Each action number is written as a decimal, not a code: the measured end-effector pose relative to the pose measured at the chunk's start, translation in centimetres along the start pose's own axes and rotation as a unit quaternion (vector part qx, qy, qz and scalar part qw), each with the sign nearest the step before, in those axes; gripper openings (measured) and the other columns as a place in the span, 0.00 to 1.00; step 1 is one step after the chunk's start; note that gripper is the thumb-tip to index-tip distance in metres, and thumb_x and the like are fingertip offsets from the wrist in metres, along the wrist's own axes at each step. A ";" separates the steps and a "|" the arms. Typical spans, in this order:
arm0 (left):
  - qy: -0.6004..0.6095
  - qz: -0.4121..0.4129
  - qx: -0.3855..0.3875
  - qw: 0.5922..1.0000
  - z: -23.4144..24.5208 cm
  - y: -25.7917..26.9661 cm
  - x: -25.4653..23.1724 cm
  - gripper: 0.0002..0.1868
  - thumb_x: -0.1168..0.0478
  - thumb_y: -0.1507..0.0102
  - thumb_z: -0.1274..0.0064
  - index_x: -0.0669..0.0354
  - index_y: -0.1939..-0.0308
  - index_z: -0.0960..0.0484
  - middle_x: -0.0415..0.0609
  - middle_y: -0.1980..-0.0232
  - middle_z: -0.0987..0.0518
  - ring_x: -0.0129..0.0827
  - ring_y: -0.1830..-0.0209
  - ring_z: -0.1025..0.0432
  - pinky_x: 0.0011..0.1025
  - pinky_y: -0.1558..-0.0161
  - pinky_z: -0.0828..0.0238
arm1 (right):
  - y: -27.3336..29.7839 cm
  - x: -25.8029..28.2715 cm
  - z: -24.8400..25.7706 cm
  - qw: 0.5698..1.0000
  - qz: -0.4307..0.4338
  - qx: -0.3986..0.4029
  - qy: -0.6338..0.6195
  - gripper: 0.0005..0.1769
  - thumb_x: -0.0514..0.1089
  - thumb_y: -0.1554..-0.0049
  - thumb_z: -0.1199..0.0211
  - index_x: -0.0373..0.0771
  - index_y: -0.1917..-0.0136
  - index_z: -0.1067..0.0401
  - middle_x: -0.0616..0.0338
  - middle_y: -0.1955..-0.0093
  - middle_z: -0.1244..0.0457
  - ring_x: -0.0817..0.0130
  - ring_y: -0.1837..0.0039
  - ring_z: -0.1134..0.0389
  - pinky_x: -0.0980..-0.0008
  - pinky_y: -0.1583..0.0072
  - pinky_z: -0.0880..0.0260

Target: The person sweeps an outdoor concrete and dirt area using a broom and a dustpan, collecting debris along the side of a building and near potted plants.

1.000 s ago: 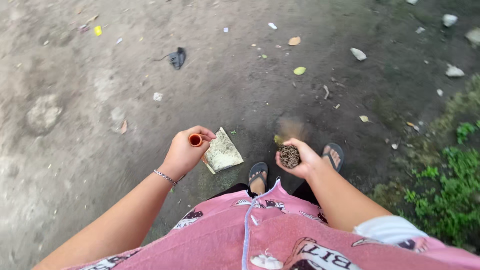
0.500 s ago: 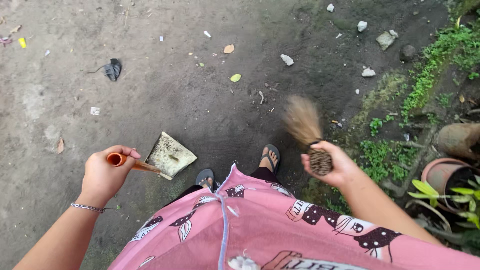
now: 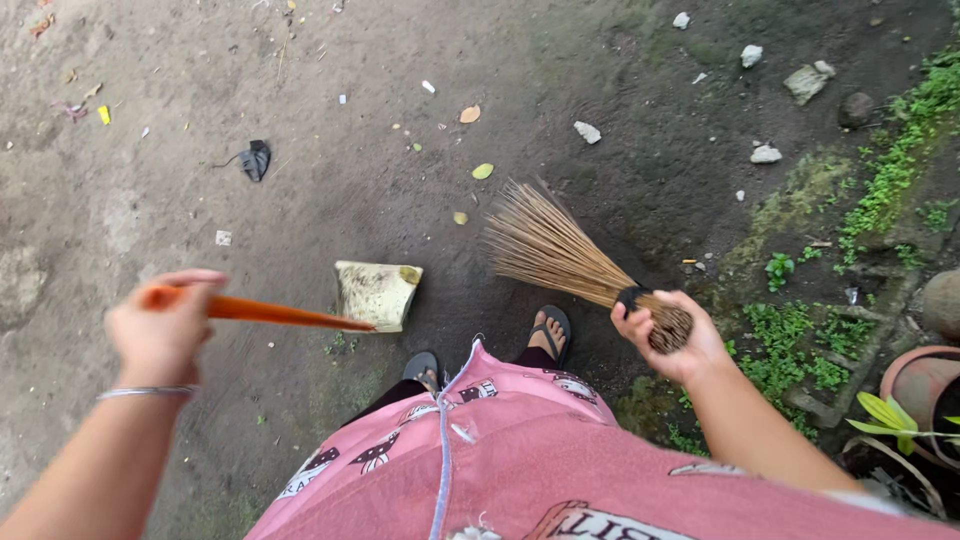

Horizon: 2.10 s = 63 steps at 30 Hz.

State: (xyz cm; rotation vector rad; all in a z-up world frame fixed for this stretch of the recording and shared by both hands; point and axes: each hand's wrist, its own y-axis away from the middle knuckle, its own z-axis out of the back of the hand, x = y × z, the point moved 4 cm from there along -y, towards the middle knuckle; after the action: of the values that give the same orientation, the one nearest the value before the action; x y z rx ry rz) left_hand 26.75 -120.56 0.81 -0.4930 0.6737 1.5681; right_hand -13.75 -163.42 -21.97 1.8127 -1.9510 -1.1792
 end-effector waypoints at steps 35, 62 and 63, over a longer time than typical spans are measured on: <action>0.082 -0.018 0.030 0.996 12.3 -13.9 9.8 0.06 0.73 0.38 0.50 0.67 0.61 0.17 0.49 0.56 0.13 0.28 0.52 0.19 0.27 0.47 0.24 | -30.0 -5.1 -18.1 0.897 0.109 -0.243 0.353 0.15 0.47 0.46 0.31 0.42 0.50 0.33 0.55 0.54 0.37 0.62 0.53 0.33 0.65 0.53 0.24; 0.048 0.142 -0.052 0.987 9.8 -14.7 17.0 0.09 0.62 0.38 0.42 0.56 0.54 0.13 0.41 0.63 0.14 0.20 0.65 0.23 0.24 0.60 0.27 | -53.8 -18.2 -32.6 0.830 -0.120 -0.235 0.492 0.16 0.39 0.46 0.35 0.33 0.48 0.36 0.50 0.54 0.38 0.61 0.53 0.32 0.64 0.51 0.23; 0.047 0.160 -0.051 0.985 9.2 -14.1 16.8 0.10 0.62 0.38 0.43 0.55 0.53 0.13 0.41 0.64 0.15 0.21 0.67 0.25 0.25 0.63 0.27 | -54.3 -21.4 -32.2 0.795 -0.180 -0.237 0.529 0.17 0.40 0.46 0.35 0.30 0.48 0.36 0.48 0.54 0.39 0.61 0.53 0.32 0.63 0.52 0.24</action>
State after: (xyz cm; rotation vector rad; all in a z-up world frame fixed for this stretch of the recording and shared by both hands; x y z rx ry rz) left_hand 39.56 -101.54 -5.46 -0.5582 0.7747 1.8980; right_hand 51.38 -151.72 -30.38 1.9120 -0.6286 -0.4102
